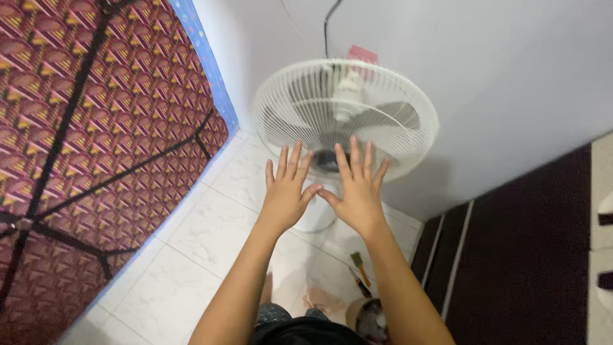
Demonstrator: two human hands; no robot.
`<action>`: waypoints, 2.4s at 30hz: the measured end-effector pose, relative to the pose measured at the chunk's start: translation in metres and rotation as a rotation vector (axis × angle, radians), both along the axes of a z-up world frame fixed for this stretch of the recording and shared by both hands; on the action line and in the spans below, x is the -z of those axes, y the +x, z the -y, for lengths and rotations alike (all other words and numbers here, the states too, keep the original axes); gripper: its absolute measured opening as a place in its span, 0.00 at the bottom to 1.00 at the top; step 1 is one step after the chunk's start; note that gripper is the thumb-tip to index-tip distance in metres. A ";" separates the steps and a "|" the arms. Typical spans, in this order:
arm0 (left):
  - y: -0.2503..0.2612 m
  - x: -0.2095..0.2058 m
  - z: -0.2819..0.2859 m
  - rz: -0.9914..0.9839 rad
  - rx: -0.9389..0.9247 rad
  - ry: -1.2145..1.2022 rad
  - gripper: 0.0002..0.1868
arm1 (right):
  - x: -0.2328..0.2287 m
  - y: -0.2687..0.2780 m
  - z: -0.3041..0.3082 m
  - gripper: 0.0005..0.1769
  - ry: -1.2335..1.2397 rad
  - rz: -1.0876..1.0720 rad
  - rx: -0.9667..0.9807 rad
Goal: The person disassembles a standing electric fan by removing the front grille, detaching the fan blades, and unscrewing the rear grille. They then use a brush and screwdriver to clean the exposed motor housing.
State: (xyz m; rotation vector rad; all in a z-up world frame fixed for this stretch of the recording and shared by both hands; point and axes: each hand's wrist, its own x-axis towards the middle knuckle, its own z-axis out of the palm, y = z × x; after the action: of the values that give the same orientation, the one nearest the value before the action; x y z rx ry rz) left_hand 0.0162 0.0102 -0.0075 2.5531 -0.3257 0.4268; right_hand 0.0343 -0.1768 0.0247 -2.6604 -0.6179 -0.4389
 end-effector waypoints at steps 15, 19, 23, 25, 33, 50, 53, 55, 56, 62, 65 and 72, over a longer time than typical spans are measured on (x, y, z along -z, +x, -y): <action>0.171 0.030 -0.152 -0.221 -0.089 -0.203 0.27 | -0.001 0.073 -0.072 0.67 -0.089 0.212 0.140; 0.190 0.023 -0.160 -0.221 -0.030 -0.199 0.23 | 0.009 0.078 -0.076 0.68 -0.101 0.239 0.206; 0.204 0.016 -0.171 -0.241 0.081 -0.148 0.22 | 0.014 0.080 -0.079 0.67 -0.075 0.243 0.237; 0.209 0.013 -0.176 -0.220 0.149 -0.142 0.22 | 0.014 0.080 -0.081 0.67 -0.068 0.263 0.242; 0.222 0.015 -0.191 -0.213 0.291 -0.062 0.23 | 0.019 0.084 -0.086 0.67 -0.076 0.228 0.278; 0.244 0.043 -0.196 -0.590 0.290 -0.554 0.22 | 0.023 0.089 -0.095 0.68 -0.042 0.284 0.293; 0.248 0.052 -0.196 -0.609 0.284 -0.619 0.21 | 0.022 0.089 -0.096 0.69 -0.045 0.283 0.302; 0.249 0.060 -0.196 -0.625 0.288 -0.680 0.20 | 0.024 0.089 -0.097 0.70 -0.039 0.269 0.311; 0.250 0.065 -0.196 -0.635 0.293 -0.722 0.20 | 0.024 0.090 -0.098 0.70 -0.031 0.258 0.317; 0.255 0.083 -0.195 -0.662 0.289 -0.936 0.22 | 0.023 0.090 -0.101 0.69 -0.027 0.254 0.315; 0.250 0.078 -0.196 -0.660 0.195 -0.859 0.23 | 0.023 0.089 -0.102 0.67 -0.018 0.240 0.308; 0.203 0.001 -0.170 0.098 0.068 -0.284 0.36 | 0.020 0.087 -0.107 0.60 0.055 0.267 0.254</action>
State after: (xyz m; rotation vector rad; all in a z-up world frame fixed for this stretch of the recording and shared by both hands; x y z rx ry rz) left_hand 0.2193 0.1801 -0.0086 2.2433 -0.3590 0.5329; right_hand 0.1216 -0.0693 0.0043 -2.6579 -0.3335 -0.8801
